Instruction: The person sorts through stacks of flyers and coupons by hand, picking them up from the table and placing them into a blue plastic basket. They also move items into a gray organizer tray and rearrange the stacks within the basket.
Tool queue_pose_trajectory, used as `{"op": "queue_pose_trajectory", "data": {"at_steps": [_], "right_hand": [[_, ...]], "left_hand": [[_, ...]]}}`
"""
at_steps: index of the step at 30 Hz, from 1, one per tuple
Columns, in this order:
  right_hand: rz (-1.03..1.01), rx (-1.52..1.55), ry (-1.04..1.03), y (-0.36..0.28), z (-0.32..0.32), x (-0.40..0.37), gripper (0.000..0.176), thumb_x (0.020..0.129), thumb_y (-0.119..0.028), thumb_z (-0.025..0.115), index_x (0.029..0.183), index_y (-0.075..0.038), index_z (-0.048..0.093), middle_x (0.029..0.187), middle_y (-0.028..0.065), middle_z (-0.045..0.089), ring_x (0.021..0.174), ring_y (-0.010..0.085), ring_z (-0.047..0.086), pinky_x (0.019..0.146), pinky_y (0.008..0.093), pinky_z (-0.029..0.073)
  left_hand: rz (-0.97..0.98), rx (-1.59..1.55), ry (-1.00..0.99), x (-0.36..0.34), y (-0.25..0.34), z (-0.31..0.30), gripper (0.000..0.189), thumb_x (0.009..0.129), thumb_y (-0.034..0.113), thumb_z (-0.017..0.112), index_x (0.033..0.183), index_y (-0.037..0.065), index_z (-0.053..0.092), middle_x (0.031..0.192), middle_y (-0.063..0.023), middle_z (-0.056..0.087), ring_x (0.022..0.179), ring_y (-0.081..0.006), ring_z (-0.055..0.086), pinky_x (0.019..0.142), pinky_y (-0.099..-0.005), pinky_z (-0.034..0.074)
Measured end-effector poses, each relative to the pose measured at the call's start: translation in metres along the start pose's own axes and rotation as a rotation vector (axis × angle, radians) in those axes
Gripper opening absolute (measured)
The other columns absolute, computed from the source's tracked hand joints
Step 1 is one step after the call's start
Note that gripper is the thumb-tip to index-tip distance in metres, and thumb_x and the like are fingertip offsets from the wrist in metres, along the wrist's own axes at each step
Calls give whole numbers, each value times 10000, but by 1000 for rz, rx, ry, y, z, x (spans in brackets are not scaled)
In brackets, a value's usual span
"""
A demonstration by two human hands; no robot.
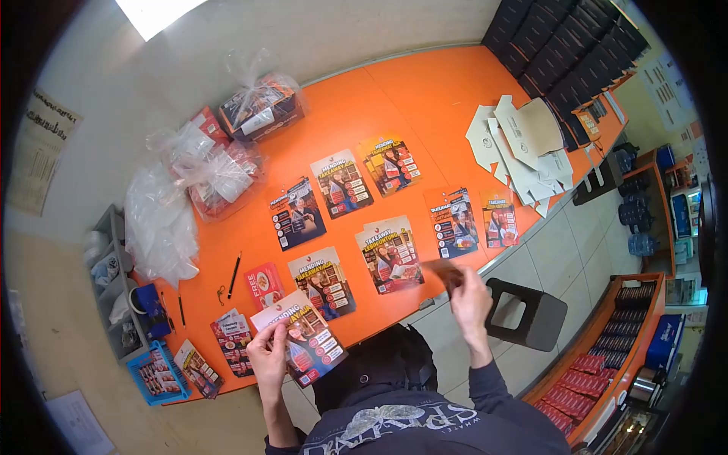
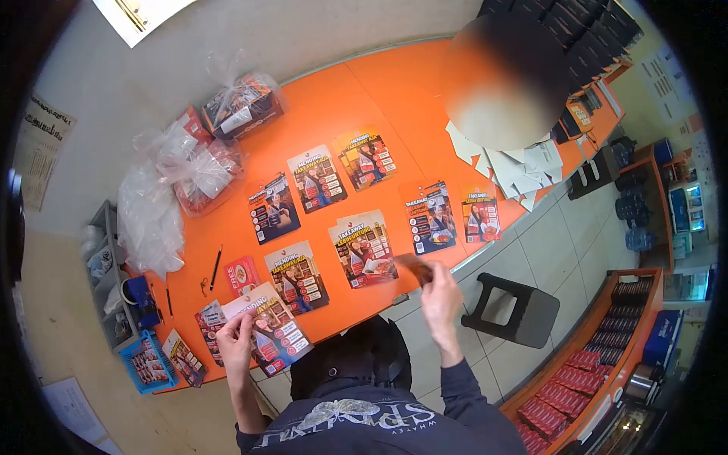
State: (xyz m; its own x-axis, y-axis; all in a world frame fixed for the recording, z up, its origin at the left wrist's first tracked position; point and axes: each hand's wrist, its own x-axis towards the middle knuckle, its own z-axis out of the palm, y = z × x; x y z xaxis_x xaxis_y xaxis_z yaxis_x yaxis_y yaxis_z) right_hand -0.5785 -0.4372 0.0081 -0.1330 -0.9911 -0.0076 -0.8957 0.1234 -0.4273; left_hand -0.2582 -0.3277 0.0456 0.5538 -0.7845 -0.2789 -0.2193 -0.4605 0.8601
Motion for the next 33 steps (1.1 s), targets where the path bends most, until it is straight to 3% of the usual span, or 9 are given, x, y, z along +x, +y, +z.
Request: {"op": "queue_pose_trajectory", "data": {"at_steps": [5, 8, 12, 13, 15, 17, 22, 25, 33], "right_hand": [[-6, 1107, 262, 35, 16, 1, 206, 801, 11, 540, 996, 9, 475, 951, 66, 578, 827, 143, 579, 697, 271, 466], [-107, 644, 373, 85, 80, -17, 246, 817, 21, 519, 1044, -1, 424, 948, 88, 548, 782, 129, 584, 651, 231, 488], [124, 1105, 178, 37, 38, -6, 290, 803, 62, 471, 1072, -10, 392, 928, 80, 521, 858, 130, 556, 688, 243, 487], [-43, 1039, 174, 25, 34, 10, 379, 796, 69, 461, 1142, -23, 337, 968, 113, 533, 814, 144, 583, 646, 246, 510], [-111, 1251, -14, -9, 43, 33, 594, 718, 102, 440, 1264, -52, 262, 1004, 129, 545, 759, 168, 591, 639, 281, 518], [-4, 1108, -348, -12, 76, 45, 681, 687, 98, 470, 1301, -63, 221, 951, 111, 578, 771, 186, 591, 662, 264, 489], [-100, 645, -190, -18, 129, 52, 659, 690, 103, 466, 1294, -52, 251, 957, 128, 581, 788, 161, 592, 663, 265, 484], [-33, 910, -283, -9, 139, 54, 653, 694, 107, 464, 1293, -48, 257, 963, 122, 580, 815, 161, 592, 666, 264, 485], [161, 1081, -473, -22, 92, 42, 604, 731, 89, 477, 1284, -37, 269, 991, 119, 579, 833, 146, 585, 672, 237, 481]], "left_hand": [[-42, -135, 48, 2, -4, -5, 200, 853, 123, 552, 935, -39, 635, 756, -18, 617, 637, -35, 500, 574, -178, 406], [-11, -156, 24, 2, -9, -6, 201, 857, 118, 547, 951, -39, 630, 764, -19, 615, 649, -40, 509, 586, -176, 411], [-35, -158, 59, -1, -4, -15, 206, 863, 110, 539, 977, -42, 618, 816, -45, 624, 698, -57, 537, 630, -187, 435], [-35, -201, 89, -1, -6, -17, 211, 863, 108, 537, 987, -46, 611, 831, -50, 622, 712, -61, 540, 644, -191, 438], [-34, -309, 147, 0, -13, -15, 221, 864, 102, 534, 1007, -54, 597, 861, -60, 620, 741, -69, 547, 672, -197, 442], [-45, -367, 158, -3, -19, -20, 235, 863, 79, 520, 1041, -66, 571, 907, -76, 610, 783, -82, 549, 712, -205, 442], [-44, -454, 280, -20, -39, -46, 224, 854, 62, 519, 1038, -54, 573, 896, -77, 603, 743, -67, 538, 651, -181, 425], [-103, -540, 353, -29, -57, -62, 210, 853, 62, 524, 1029, -38, 577, 840, -52, 602, 671, -47, 526, 571, -163, 411], [-162, -590, 342, -36, -80, -90, 236, 865, 54, 495, 1071, -52, 542, 892, -88, 608, 736, -90, 568, 644, -200, 459]]}}
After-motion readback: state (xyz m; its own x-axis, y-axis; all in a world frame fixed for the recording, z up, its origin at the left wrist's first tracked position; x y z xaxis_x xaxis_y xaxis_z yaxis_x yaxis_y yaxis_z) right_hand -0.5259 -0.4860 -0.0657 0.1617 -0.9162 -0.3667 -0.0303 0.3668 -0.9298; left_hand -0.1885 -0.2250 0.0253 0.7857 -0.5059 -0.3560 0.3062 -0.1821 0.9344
